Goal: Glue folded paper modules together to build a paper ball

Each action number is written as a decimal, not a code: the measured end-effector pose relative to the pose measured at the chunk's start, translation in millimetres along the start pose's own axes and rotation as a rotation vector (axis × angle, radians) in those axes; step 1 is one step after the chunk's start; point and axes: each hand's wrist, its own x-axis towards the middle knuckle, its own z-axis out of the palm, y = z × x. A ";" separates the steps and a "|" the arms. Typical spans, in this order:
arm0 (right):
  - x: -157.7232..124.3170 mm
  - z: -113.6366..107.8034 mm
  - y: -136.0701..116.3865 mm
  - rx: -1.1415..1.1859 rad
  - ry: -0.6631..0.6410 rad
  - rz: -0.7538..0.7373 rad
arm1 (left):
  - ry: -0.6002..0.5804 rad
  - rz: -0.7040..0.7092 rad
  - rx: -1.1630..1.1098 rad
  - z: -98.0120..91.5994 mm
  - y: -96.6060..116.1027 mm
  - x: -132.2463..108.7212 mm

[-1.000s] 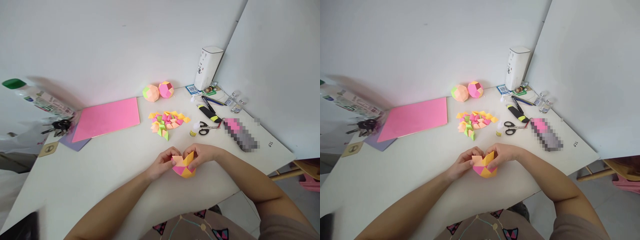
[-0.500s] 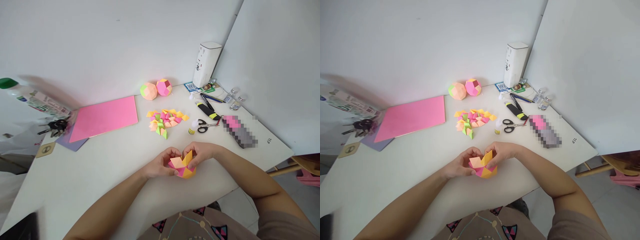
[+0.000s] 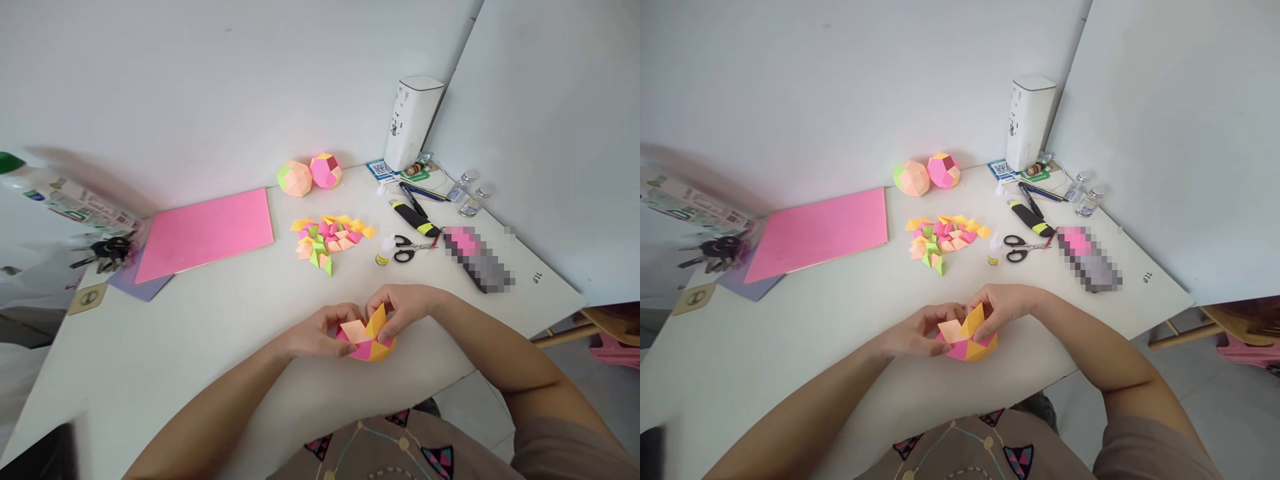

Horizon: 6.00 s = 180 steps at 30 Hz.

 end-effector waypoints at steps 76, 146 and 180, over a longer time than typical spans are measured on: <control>-12.7 43.2 -17.5 -0.331 0.560 -0.401 | 0.036 -0.002 -0.189 -1.8 -9.9 1.3; 1.6 27.4 -5.5 0.145 0.315 -0.099 | -0.047 -0.244 -0.119 -9.2 1.3 2.0; 4.4 32.0 -2.2 0.053 0.258 -0.142 | -0.056 -0.237 -0.093 -12.6 -3.2 3.2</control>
